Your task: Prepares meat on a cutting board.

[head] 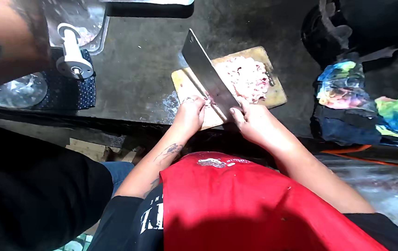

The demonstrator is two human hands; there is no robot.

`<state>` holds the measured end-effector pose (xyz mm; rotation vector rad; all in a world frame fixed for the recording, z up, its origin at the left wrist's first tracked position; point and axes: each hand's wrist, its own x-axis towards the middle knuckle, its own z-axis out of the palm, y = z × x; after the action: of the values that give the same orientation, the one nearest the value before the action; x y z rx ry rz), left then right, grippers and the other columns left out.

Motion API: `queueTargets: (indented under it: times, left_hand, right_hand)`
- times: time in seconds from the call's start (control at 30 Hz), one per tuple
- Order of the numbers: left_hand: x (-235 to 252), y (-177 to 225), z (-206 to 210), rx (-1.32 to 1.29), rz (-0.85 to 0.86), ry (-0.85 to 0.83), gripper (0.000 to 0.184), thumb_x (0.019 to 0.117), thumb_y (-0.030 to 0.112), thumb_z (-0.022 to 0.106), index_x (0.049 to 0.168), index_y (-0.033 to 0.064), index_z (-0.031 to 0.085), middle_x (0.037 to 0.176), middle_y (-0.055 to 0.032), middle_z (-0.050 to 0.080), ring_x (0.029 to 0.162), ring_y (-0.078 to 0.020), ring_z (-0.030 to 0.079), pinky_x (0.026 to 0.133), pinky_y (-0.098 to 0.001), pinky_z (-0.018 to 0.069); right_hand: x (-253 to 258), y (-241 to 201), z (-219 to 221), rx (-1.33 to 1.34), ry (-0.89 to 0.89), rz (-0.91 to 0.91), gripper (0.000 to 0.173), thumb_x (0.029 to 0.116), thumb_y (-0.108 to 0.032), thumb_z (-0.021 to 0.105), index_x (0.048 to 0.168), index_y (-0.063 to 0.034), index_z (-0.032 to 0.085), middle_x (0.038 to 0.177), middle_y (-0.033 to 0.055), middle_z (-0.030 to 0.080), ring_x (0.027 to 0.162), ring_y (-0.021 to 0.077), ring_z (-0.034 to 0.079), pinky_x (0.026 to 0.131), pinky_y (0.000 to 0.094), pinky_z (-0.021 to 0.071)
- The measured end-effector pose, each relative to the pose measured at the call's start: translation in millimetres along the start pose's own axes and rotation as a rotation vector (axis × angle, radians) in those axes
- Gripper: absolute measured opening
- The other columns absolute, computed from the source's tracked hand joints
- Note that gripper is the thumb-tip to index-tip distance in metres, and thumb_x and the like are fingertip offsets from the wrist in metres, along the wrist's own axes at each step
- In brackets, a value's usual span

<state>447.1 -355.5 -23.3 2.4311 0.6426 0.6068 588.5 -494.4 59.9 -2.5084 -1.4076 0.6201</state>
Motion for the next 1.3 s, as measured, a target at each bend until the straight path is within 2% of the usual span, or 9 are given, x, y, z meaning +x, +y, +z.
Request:
queueTargets:
  times: [0.2,0.27,0.4,0.53,0.67,0.9,1.03,1.17,1.3]
  left_hand:
    - [-11,1,-20,-0.033,-0.102,0.172,0.014,0.0932,0.007,0.067,0.101,-0.0015,0.076,0.102,-0.0166,0.073,0.093,-0.0255,0.072,0.086,-0.0400,0.0594]
    - [-12,1,-22,-0.039,-0.116,0.177,0.014,0.0910,0.006,0.068,0.101,-0.0022,0.075,0.100,-0.0165,0.073,0.089,-0.0246,0.072,0.084,-0.0388,0.0603]
    - [-6,1,-16,-0.034,-0.158,0.084,0.020,0.0895,0.012,0.073,0.102,-0.0033,0.074,0.105,-0.0193,0.073,0.098,-0.0303,0.072,0.090,-0.0454,0.0581]
    - [4,-2,-5,-0.025,-0.179,0.042,0.021,0.0868,0.012,0.076,0.100,-0.0039,0.072,0.103,-0.0194,0.072,0.098,-0.0313,0.071,0.090,-0.0471,0.0576]
    - [12,1,-5,0.002,-0.244,0.030,0.015,0.0859,0.010,0.074,0.094,-0.0025,0.070,0.093,-0.0177,0.071,0.090,-0.0303,0.071,0.083,-0.0467,0.0575]
    - [26,2,-9,0.068,-0.342,0.026,0.011,0.0867,0.009,0.068,0.091,-0.0010,0.070,0.091,-0.0184,0.070,0.092,-0.0330,0.070,0.082,-0.0502,0.0560]
    - [31,0,-4,0.114,-0.116,-0.101,0.012,0.0872,0.007,0.066,0.093,-0.0022,0.072,0.095,-0.0192,0.070,0.097,-0.0353,0.070,0.088,-0.0525,0.0555]
    - [38,8,4,0.079,0.126,-0.273,0.011,0.0867,0.008,0.068,0.090,-0.0025,0.072,0.093,-0.0187,0.071,0.095,-0.0348,0.071,0.087,-0.0534,0.0564]
    - [35,5,-1,-0.004,0.238,-0.346,0.012,0.0900,0.009,0.066,0.091,0.0012,0.075,0.092,-0.0135,0.073,0.092,-0.0284,0.072,0.086,-0.0492,0.0576]
  right_hand:
    - [-8,-19,-7,-0.031,0.170,-0.188,0.040,0.1108,-0.031,0.041,0.125,-0.0005,0.064,0.081,0.0162,0.067,0.078,0.0356,0.070,0.067,0.0543,0.0555]
    - [0,-23,-1,-0.079,0.096,-0.158,0.038,0.1113,-0.032,0.039,0.119,-0.0013,0.061,0.079,0.0156,0.065,0.079,0.0361,0.069,0.067,0.0543,0.0547]
    - [21,-24,15,-0.127,-0.196,-0.031,0.039,0.1119,-0.031,0.040,0.128,-0.0008,0.059,0.098,0.0205,0.068,0.097,0.0395,0.070,0.079,0.0587,0.0557]
    - [22,-28,13,-0.156,-0.226,-0.024,0.037,0.1120,-0.032,0.040,0.121,-0.0020,0.060,0.096,0.0183,0.068,0.096,0.0373,0.070,0.080,0.0565,0.0559]
    - [21,-24,13,-0.141,-0.232,-0.012,0.039,0.1120,-0.032,0.040,0.126,-0.0017,0.060,0.099,0.0190,0.069,0.097,0.0378,0.070,0.081,0.0575,0.0559]
    - [-5,7,4,-0.094,-0.236,0.031,0.035,0.1111,-0.033,0.044,0.112,-0.0036,0.063,0.088,0.0164,0.067,0.088,0.0351,0.070,0.076,0.0559,0.0554]
    - [-10,18,3,-0.010,-0.226,0.122,0.038,0.1115,-0.032,0.043,0.126,-0.0017,0.062,0.093,0.0193,0.069,0.090,0.0370,0.070,0.080,0.0574,0.0555]
    - [-10,17,3,0.024,-0.220,0.151,0.037,0.1114,-0.033,0.043,0.119,-0.0023,0.063,0.094,0.0186,0.069,0.090,0.0355,0.071,0.079,0.0559,0.0559]
    - [3,14,5,0.035,-0.226,0.117,0.040,0.1113,-0.034,0.043,0.125,-0.0008,0.061,0.095,0.0192,0.069,0.086,0.0350,0.071,0.077,0.0555,0.0569]
